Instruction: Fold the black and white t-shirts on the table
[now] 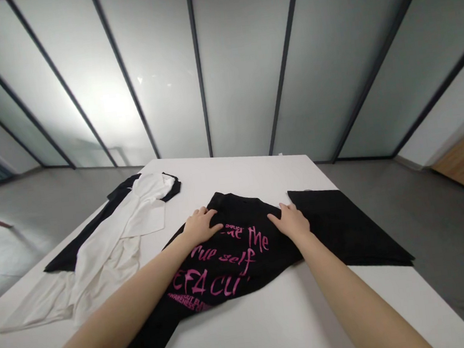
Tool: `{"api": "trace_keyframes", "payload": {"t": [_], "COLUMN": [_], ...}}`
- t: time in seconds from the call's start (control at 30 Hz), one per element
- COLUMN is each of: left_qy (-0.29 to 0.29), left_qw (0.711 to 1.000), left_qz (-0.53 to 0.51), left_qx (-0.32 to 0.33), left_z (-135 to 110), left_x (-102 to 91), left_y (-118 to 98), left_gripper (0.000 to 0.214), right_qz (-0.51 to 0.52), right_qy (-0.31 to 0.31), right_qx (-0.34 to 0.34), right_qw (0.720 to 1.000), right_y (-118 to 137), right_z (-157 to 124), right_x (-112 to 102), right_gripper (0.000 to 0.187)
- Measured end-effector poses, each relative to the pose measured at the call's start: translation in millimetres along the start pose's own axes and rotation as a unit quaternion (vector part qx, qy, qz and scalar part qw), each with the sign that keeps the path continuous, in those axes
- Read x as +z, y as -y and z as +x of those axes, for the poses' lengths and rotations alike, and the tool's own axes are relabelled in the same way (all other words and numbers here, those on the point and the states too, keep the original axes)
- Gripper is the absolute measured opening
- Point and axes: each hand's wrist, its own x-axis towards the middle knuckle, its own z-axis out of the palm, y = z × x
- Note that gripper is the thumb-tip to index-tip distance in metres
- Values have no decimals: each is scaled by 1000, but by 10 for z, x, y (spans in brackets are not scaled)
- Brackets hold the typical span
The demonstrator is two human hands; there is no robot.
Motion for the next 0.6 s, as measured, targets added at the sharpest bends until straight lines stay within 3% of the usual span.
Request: {"api": "trace_keyframes", "payload": {"t": [0.07, 0.13, 0.2, 0.33, 0.47, 0.57, 0.6], "left_qy": [-3, 6, 26, 84, 131, 172, 159], "left_qw": [997, 995, 994, 993, 991, 967, 960], "left_qz": [50, 59, 52, 27, -30, -186, -226], "left_qx": [-51, -80, -91, -75, -25, -34, -47], "left_z": [34, 54, 66, 16, -171, -331, -374], "left_x": [11, -10, -53, -243, -626, -934, -1013], "left_y": [26, 55, 96, 275, 691, 1126, 1266], "left_gripper": [65, 54, 37, 26, 20, 23, 26], "right_qz": [9, 23, 31, 58, 119, 125, 117], "right_qy": [17, 45, 69, 100, 92, 22, -17], "right_qx": [2, -11, -31, -106, -156, -110, -83], "right_qw": [1000, 999, 997, 988, 976, 986, 989], "right_y": [2, -12, -34, -146, -404, -603, -647], "right_z": [-33, -57, -82, -171, -265, -290, -294], "right_x": [-30, -75, -121, -221, -406, -609, -675], "right_gripper": [75, 70, 57, 26, 23, 24, 24]}}
